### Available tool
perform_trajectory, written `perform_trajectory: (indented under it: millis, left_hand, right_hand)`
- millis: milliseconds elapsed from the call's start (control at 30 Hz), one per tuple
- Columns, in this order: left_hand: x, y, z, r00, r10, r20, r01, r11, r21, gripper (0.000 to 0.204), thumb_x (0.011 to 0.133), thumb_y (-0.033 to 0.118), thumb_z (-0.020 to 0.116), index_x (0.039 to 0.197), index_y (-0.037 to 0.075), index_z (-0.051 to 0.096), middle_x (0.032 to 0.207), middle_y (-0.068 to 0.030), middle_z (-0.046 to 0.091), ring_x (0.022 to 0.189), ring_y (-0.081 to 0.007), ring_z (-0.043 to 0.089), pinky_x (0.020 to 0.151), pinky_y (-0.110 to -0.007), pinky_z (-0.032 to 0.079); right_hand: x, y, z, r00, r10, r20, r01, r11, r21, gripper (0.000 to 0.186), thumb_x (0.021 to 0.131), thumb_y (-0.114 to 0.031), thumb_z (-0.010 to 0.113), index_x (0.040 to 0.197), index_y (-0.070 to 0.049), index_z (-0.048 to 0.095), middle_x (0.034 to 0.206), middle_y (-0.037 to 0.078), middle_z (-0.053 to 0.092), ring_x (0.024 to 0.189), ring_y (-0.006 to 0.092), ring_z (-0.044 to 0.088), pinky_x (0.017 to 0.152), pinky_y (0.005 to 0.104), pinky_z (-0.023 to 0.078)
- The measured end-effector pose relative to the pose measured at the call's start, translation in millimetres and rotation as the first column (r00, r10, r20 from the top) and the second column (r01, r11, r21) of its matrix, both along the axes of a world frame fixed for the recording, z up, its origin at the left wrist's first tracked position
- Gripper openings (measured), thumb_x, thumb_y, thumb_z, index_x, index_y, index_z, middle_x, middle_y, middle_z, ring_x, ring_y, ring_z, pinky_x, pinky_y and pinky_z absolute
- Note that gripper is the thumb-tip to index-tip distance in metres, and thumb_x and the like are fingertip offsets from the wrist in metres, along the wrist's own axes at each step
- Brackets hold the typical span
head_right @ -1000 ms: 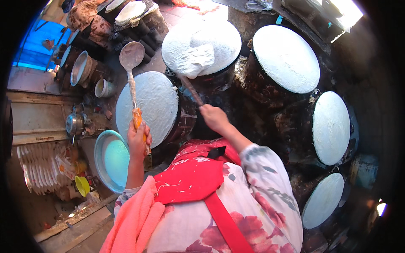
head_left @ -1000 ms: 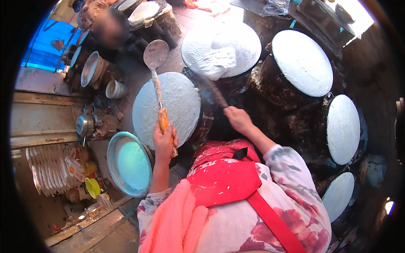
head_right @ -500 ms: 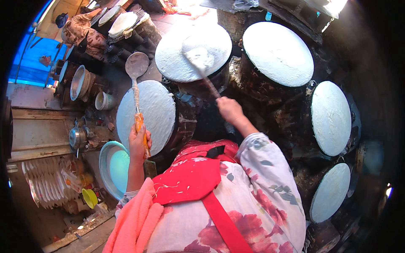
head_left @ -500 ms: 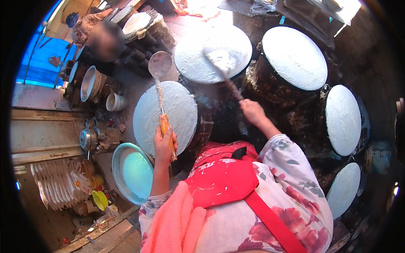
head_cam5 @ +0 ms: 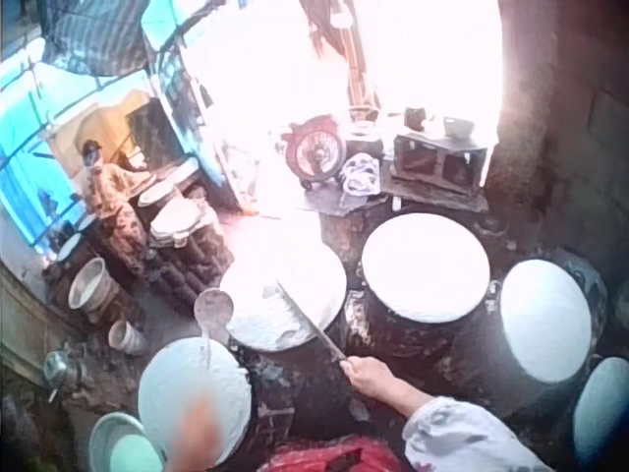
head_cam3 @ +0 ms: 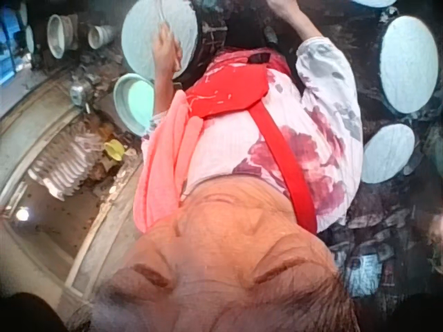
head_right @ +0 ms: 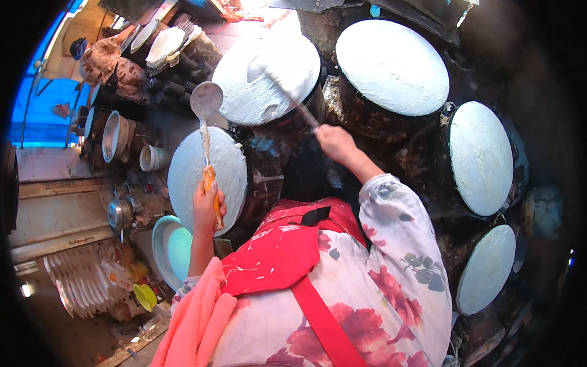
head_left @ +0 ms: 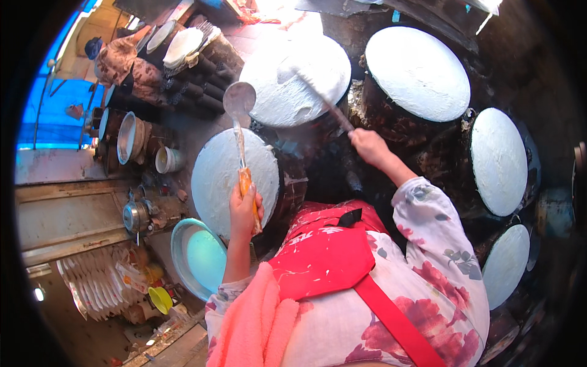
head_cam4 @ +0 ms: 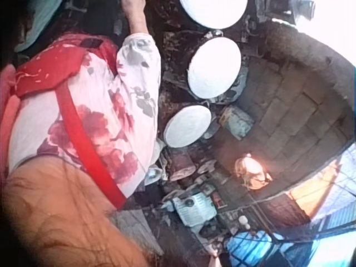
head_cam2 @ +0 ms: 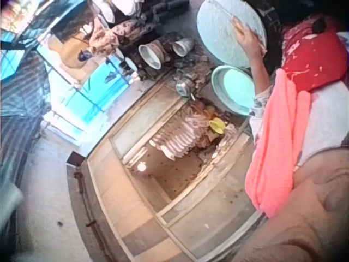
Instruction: The person ladles white batter from a blue basin onto several large, hot, convex metal pans and spreads it into thin circular layers using a wooden stick. They repeat this process across multiple pans, occasionally flipping the cooked layers with a metal spatula.
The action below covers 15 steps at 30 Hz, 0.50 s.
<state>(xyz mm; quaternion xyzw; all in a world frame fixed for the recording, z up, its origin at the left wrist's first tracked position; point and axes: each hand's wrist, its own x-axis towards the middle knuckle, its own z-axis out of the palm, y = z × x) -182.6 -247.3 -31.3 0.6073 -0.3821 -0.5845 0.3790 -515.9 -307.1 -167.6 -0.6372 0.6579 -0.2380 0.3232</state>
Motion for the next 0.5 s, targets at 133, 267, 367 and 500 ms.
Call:
perform_trajectory:
  millis: [133, 267, 367, 500]
  left_hand:
    - [-6, 6, 1, 1.000, -0.002, -0.007, 0.002, 0.999, 0.051, 0.023, 0.094, 0.021, 0.051, 0.111, 0.006, 0.045, 0.062, -0.0024, 0.048, 0.037, -0.0097, 0.043, 0.034, -0.022, 0.034]
    - [-29, -15, 5, 0.997, -0.063, 0.040, 0.059, 0.993, 0.100, 0.025, 0.094, 0.020, 0.051, 0.114, 0.006, 0.044, 0.063, -0.0023, 0.049, 0.038, -0.0094, 0.043, 0.034, -0.022, 0.035]
    - [-32, -12, 5, 0.994, -0.091, 0.068, 0.081, 0.986, 0.145, 0.025, 0.094, 0.019, 0.050, 0.114, 0.006, 0.045, 0.063, -0.0024, 0.049, 0.039, -0.0093, 0.044, 0.035, -0.022, 0.036]
    - [-30, -2, 1, 0.996, -0.079, 0.048, 0.070, 0.983, 0.168, 0.023, 0.094, 0.017, 0.050, 0.113, 0.005, 0.045, 0.064, -0.0030, 0.049, 0.040, -0.0098, 0.045, 0.036, -0.022, 0.037]
  right_hand:
    - [-19, 1, 2, 0.993, 0.066, -0.102, -0.052, 0.990, 0.128, 0.038, 0.093, -0.038, 0.040, 0.087, -0.005, 0.059, 0.086, 0.023, 0.063, 0.086, 0.0420, 0.059, 0.078, 0.0497, 0.046]
    - [-33, -54, 3, 0.988, -0.139, -0.070, 0.142, 0.989, 0.042, 0.040, 0.094, -0.036, 0.039, 0.087, -0.003, 0.060, 0.089, 0.022, 0.063, 0.088, 0.0402, 0.059, 0.079, 0.0483, 0.047]
    - [-22, -31, 12, 0.989, 0.108, -0.103, -0.103, 0.993, 0.051, 0.038, 0.094, -0.036, 0.039, 0.091, -0.005, 0.059, 0.087, 0.022, 0.063, 0.087, 0.0397, 0.060, 0.078, 0.0488, 0.046]
    - [-41, -39, -1, 0.987, 0.032, -0.155, -0.026, 0.999, 0.041, 0.035, 0.093, -0.035, 0.041, 0.093, -0.005, 0.059, 0.084, 0.023, 0.063, 0.085, 0.0398, 0.061, 0.076, 0.0487, 0.047]
